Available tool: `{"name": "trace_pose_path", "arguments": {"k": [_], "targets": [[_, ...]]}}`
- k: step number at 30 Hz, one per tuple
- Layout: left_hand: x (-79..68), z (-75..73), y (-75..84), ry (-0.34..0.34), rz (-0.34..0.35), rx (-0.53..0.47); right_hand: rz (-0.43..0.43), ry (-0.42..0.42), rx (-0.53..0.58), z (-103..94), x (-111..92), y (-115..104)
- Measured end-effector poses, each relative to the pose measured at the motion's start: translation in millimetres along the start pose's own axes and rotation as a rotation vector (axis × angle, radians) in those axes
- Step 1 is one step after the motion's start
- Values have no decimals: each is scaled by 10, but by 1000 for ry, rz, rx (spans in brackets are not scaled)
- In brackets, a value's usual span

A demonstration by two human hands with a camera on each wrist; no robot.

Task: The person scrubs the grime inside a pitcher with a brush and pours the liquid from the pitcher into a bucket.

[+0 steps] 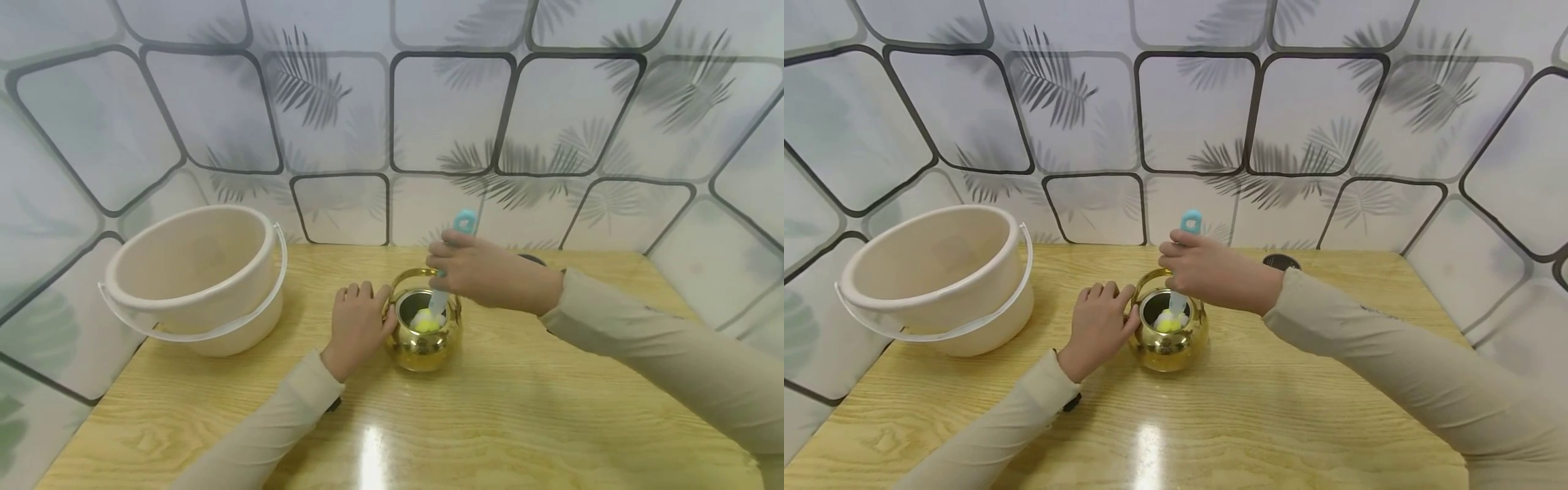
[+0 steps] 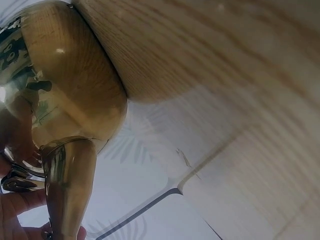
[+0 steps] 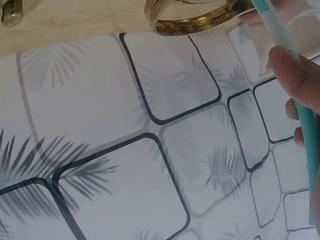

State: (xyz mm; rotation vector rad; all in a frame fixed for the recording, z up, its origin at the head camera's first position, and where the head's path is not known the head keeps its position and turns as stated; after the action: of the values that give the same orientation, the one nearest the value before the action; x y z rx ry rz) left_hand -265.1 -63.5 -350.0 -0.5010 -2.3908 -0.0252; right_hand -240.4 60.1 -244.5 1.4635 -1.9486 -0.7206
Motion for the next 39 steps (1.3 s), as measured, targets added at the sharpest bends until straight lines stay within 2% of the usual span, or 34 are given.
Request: {"name": "trace_pose_path", "arguments": {"k": [5,9,12,16,20,26,32,39], "targets": [[12,8,-8,-4,5,-24,-26,-17,-209,-55,6,-65],[19,27,-27,-17,1,-39,1,-9,-327,-54,-1,-59],[26,40,-38,-23,2,-38,37,7,-310,-19,9,14],[36,47,-35,-26,11,-29,86,45,-233,31,65,110],[39,52,-33,-38,17,-27,107,65,-188,36,125,122],[31,45,-52,-35,4,-28,95,30,-103,39,118,75],[28,33,-26,-8,16,-6,54,38,-132,-37,39,18],[22,15,-6,5,0,-21,21,18,-147,-133,-37,-4]]}}
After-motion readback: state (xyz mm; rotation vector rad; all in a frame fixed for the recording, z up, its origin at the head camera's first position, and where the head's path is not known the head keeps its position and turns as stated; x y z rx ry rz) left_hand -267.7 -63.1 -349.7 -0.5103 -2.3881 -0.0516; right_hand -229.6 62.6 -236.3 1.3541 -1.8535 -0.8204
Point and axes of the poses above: each hand's wrist, its own x-axis towards the middle knuckle, its own z-axis out of the palm, y = z × x, the point moved 7 cm from there along x, towards the middle knuckle, and after that the axes turned 3 degrees about z, right-handed, at the moved point
